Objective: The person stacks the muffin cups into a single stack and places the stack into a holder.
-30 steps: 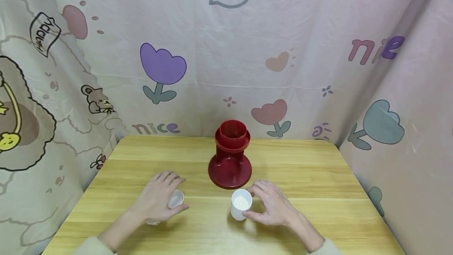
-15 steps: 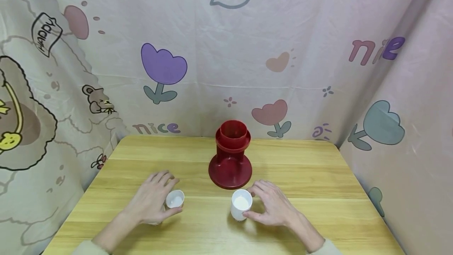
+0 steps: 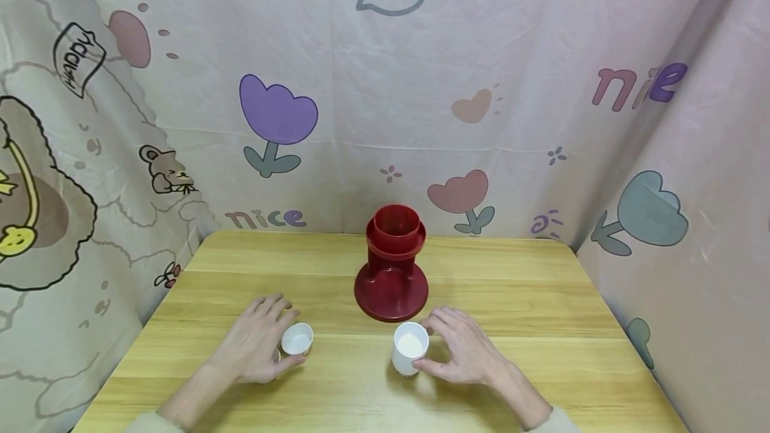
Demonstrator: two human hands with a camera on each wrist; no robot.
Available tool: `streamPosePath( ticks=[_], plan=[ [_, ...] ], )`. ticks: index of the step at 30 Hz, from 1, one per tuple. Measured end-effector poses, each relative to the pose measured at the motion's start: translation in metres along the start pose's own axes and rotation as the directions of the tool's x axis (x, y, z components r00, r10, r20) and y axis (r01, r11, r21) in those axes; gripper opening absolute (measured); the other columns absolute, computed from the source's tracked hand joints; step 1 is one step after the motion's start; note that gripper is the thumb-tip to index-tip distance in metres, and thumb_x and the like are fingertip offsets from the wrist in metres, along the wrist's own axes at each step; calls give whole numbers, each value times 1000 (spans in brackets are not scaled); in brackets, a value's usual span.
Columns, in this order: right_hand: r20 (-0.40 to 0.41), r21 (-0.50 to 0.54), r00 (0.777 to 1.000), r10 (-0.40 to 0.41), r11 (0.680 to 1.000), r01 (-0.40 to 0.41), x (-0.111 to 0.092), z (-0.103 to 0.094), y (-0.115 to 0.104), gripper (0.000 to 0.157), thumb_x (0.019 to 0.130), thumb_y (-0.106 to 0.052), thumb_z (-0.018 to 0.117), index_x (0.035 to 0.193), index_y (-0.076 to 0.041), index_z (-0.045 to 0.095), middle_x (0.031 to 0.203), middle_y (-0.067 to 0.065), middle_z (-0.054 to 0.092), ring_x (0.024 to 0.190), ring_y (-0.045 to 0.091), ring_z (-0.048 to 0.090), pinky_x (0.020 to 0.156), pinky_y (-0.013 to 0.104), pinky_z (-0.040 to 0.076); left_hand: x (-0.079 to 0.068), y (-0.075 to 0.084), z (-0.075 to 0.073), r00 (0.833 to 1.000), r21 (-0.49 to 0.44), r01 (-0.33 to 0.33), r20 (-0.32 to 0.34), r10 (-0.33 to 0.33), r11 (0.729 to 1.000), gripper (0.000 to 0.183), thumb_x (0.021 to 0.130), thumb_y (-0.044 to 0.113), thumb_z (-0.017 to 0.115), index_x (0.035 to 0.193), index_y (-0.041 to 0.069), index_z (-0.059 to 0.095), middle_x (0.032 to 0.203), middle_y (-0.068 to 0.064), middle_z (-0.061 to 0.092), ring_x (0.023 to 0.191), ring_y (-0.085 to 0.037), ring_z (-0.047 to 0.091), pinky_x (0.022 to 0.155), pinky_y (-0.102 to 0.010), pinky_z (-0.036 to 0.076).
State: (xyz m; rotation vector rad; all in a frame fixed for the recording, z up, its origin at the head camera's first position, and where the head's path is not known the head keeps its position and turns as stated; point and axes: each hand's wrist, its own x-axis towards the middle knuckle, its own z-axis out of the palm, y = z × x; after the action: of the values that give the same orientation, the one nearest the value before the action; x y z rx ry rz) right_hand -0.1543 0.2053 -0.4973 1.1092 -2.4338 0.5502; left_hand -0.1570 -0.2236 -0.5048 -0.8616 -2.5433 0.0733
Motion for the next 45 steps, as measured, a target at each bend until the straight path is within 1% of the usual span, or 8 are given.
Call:
streamPosePath(
  ticks=[8, 16, 24, 35, 45],
  plan=[
    [4, 2, 1000, 2, 1000, -2, 0, 1, 0, 45, 88, -62, 75, 112, -25, 69, 97, -17, 64, 88, 6, 62, 81, 23, 54, -1, 1, 2, 1000, 20, -2, 30, 2, 1000, 75, 79, 76, 69, 118, 11, 73, 122, -15, 72, 122, -39, 66, 102, -59, 54],
    [3, 10, 1000, 4, 1000, -4, 0, 1, 1, 44, 87, -61, 76, 112, -25, 69, 97, -17, 64, 88, 7, 62, 81, 23, 54, 1, 3, 4, 999, 12, 2, 49, -3, 1000, 64, 78, 71, 73, 109, 15, 74, 120, -13, 73, 120, -37, 66, 101, -57, 55],
    [4, 12, 1000, 9, 1000, -9, 0, 1, 1, 45, 87, -61, 76, 112, -25, 69, 97, -17, 65, 89, 5, 62, 81, 23, 54, 2, 4, 3, 999, 18, -1, 37, 1, 1000, 58, 77, 68, 75, 103, 16, 73, 117, -10, 72, 118, -34, 66, 98, -54, 56],
    [4, 15, 1000, 2, 1000, -2, 0, 0, 1, 45, 88, -62, 76, 112, -25, 69, 97, -16, 65, 89, 6, 62, 80, 23, 54, 3, 6, 6, 999, -1, 10, 37, -10, 1000, 61, 77, 69, 75, 106, 15, 72, 117, -11, 73, 118, -34, 67, 100, -55, 56],
    [5, 13, 1000, 8, 1000, -8, 0, 1, 0, 45, 87, -61, 76, 113, -25, 69, 97, -16, 64, 88, 8, 63, 81, 23, 54, 8, 15, 5, 999, -31, 16, 33, -15, 999, 63, 76, 68, 79, 110, 15, 73, 119, -11, 74, 118, -34, 67, 99, -55, 57]
  ],
)
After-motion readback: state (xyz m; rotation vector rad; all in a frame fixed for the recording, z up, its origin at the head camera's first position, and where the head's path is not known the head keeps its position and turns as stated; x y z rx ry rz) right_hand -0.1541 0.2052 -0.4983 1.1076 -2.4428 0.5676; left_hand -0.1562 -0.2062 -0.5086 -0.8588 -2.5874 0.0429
